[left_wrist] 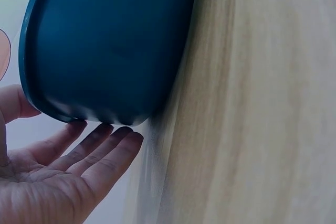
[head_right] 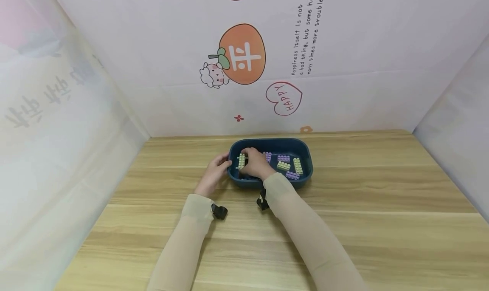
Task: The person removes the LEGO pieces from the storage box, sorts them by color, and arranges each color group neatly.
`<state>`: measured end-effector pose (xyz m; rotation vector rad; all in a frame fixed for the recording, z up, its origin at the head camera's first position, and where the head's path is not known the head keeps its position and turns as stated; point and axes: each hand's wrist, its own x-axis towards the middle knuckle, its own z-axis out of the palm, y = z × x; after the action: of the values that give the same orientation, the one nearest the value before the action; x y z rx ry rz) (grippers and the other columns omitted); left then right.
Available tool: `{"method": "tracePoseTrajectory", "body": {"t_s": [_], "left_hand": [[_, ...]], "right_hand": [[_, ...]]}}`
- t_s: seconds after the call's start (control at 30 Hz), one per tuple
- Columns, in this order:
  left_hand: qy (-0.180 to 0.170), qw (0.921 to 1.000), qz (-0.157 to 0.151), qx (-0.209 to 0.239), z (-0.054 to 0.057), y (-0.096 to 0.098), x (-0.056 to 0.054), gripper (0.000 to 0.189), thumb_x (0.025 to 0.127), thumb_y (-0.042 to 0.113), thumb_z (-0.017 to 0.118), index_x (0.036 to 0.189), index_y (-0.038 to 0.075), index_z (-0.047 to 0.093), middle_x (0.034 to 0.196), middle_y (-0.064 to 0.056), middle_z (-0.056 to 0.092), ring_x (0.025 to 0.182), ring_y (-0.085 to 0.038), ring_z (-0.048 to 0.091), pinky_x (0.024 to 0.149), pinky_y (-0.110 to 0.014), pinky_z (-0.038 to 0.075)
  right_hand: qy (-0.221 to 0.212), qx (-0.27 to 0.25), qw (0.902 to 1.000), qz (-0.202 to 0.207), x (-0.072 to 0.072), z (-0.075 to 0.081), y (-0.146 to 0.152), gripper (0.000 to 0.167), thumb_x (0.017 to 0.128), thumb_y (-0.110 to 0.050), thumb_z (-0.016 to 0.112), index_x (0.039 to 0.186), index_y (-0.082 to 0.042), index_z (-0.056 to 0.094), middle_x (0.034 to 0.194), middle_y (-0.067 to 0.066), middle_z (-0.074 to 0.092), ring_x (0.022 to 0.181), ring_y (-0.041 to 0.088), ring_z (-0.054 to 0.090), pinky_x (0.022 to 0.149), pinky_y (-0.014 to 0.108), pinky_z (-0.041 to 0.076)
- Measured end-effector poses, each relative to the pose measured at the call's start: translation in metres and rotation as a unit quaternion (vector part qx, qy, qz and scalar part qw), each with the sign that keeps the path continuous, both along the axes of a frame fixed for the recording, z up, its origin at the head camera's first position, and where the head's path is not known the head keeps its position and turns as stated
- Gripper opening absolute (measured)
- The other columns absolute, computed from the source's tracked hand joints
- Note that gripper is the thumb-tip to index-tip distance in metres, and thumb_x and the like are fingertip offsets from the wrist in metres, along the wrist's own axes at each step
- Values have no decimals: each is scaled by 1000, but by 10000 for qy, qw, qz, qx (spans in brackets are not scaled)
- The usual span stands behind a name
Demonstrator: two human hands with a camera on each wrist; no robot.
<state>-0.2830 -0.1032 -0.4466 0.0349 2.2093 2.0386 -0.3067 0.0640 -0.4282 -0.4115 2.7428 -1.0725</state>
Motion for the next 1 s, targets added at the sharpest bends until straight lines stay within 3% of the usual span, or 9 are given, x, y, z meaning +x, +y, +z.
{"method": "tracePoseTrajectory", "body": {"t_s": [0.1, 0.13, 0.57, 1.0], "left_hand": [[-6, 10000, -10, 26, -1, 0, 0, 41, 100, 11, 49, 140, 4, 48, 140, -15, 51, 125, -24, 50, 103, -40, 46], [-13, 10000, -9, 25, -1, 0, 0, 41, 100, 11, 49, 140, 5, 48, 140, -15, 51, 125, -24, 50, 103, -40, 46], [-74, 9999, -50, 104, -2, 4, -1, 42, 99, 11, 50, 140, 2, 48, 138, -16, 51, 123, -24, 51, 103, -40, 47], [-128, 9999, 30, 18, -3, 0, -6, 43, 100, 12, 49, 141, 2, 46, 139, -17, 51, 123, -25, 51, 102, -39, 47]], "right_hand": [[-57, -312, 9995, -10, -1, 0, 1, 69, 81, -11, 76, 142, -2, 44, 143, 20, 43, 128, 36, 47, 104, 50, 43], [-68, -402, 9992, -23, -1, 0, 1, 70, 81, -11, 76, 142, -2, 44, 144, 19, 42, 128, 36, 47, 103, 49, 44], [-46, -849, 9963, -98, -1, 1, 10, 72, 82, -11, 76, 145, -6, 42, 148, 16, 38, 129, 35, 48, 102, 47, 47], [-152, -1364, 9903, -229, 10, 16, 17, 75, 80, -8, 79, 145, -11, 43, 145, 15, 39, 119, 35, 56, 91, 43, 54]]}}
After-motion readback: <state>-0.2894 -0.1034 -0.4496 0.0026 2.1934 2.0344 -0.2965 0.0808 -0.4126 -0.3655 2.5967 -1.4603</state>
